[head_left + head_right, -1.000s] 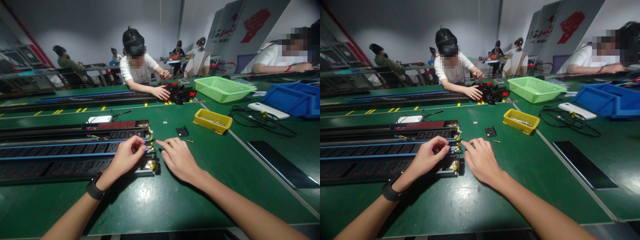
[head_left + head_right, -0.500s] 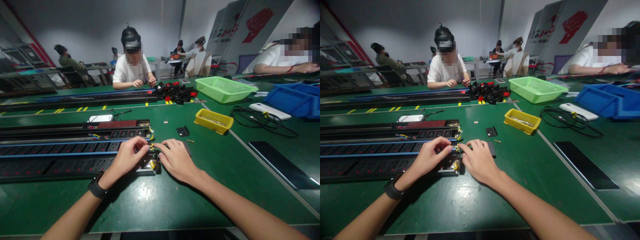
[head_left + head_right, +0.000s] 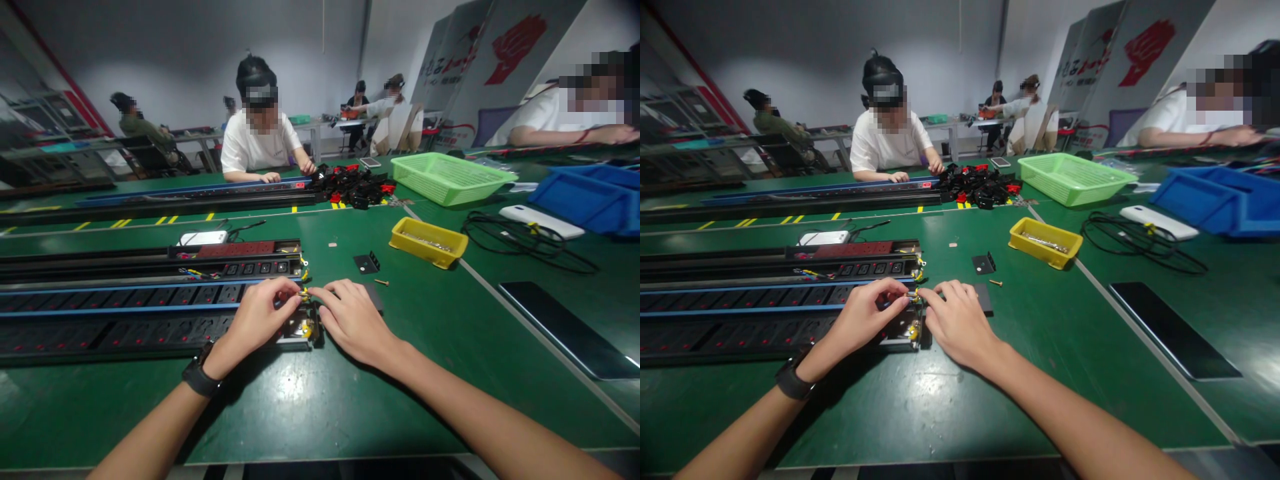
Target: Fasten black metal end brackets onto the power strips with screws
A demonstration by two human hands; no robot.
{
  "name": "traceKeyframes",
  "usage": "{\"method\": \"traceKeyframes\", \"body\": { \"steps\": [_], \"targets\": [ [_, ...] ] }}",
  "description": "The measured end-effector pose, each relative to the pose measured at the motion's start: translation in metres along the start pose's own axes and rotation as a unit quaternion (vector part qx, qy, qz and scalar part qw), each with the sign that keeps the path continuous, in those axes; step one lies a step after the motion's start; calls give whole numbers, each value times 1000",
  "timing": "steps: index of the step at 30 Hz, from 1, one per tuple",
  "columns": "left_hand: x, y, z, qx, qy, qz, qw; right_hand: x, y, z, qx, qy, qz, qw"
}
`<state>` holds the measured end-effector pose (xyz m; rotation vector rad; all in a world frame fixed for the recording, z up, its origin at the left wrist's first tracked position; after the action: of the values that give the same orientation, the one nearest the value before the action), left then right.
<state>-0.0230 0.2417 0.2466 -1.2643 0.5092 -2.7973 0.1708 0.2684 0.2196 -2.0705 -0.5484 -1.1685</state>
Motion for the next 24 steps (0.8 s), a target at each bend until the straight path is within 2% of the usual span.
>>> {"method": "traceKeyframes", "body": {
  "steps": [24],
  "targets": [
    [0, -2, -1, 7, -16, -15, 1000, 1, 0, -2, 12, -28, -19, 999]
  ]
}}
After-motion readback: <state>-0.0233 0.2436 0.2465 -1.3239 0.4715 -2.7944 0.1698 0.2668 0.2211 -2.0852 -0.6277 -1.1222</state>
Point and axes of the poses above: each hand's wrist, its own y-axis away from the middle knuckle, its own x-axis out of the back of the hand, z = x × y, the point moved 3 cm from there along -y, towards the middle knuckle, and after that the axes turned 1 degree about x, right-handed, at the moved point
